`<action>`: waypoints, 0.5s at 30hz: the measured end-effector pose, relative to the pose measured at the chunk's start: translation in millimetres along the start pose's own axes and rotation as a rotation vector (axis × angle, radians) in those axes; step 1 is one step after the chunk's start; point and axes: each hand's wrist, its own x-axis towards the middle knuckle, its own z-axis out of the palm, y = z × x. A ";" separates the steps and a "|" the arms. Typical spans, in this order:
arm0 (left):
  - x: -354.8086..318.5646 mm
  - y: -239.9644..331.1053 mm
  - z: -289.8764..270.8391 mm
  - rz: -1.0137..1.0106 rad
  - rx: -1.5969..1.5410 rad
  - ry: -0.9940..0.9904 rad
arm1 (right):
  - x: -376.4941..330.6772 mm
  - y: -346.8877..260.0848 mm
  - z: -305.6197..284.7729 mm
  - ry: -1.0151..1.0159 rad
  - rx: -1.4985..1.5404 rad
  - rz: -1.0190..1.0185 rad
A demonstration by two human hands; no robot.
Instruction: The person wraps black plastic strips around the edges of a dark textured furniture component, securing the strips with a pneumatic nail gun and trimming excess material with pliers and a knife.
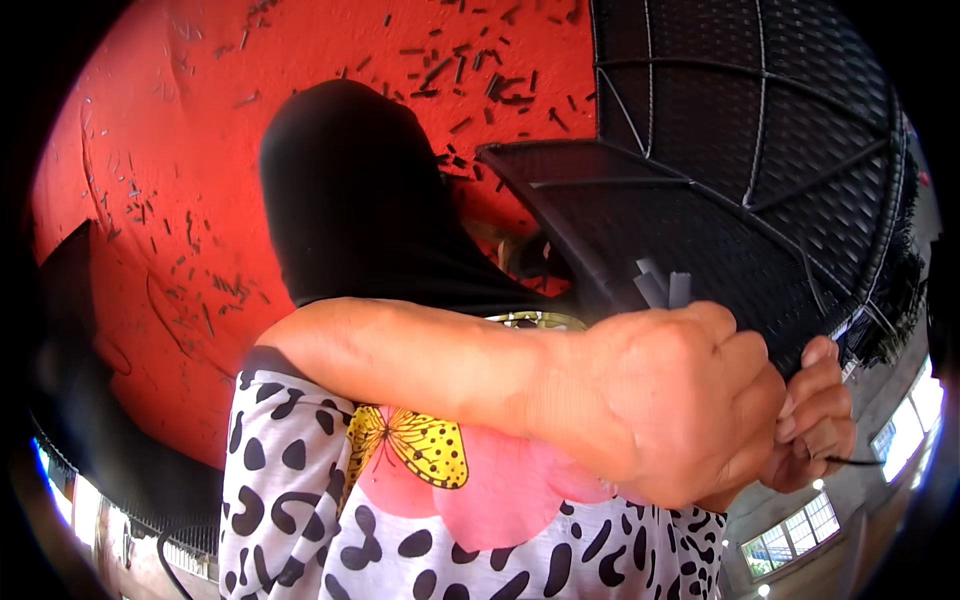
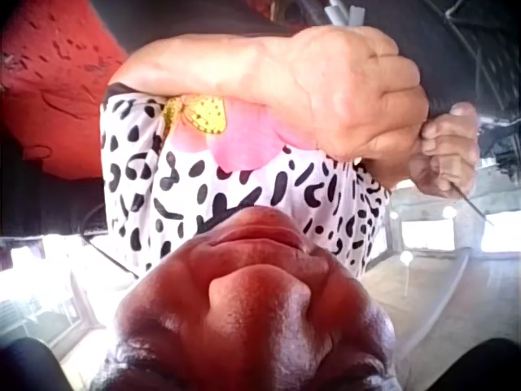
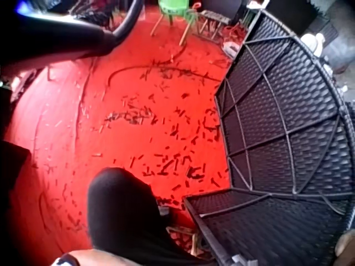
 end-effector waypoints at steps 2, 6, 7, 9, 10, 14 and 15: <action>0.8 -2.3 1.0 0.011 -0.018 0.001 | 4.9 2.0 1.1 -0.037 0.061 0.019; 8.2 7.1 3.6 0.067 0.017 -0.020 | 10.4 0.8 -1.2 0.036 0.075 -0.002; 10.3 5.3 2.3 0.084 0.050 -0.023 | 11.7 -6.1 -3.5 -0.027 0.109 -0.045; 5.4 -6.8 -4.2 0.103 0.137 -0.071 | 18.2 3.3 4.4 0.003 0.166 0.026; 3.8 -9.7 -12.7 0.106 0.113 -0.119 | 19.0 4.3 10.1 -0.008 0.226 0.019; 6.2 -16.1 -18.0 0.072 0.143 -0.190 | 15.3 17.3 6.4 -0.047 0.276 -0.069; 5.5 -17.6 -18.0 0.038 0.147 -0.210 | 17.1 24.3 13.2 -0.034 0.297 -0.062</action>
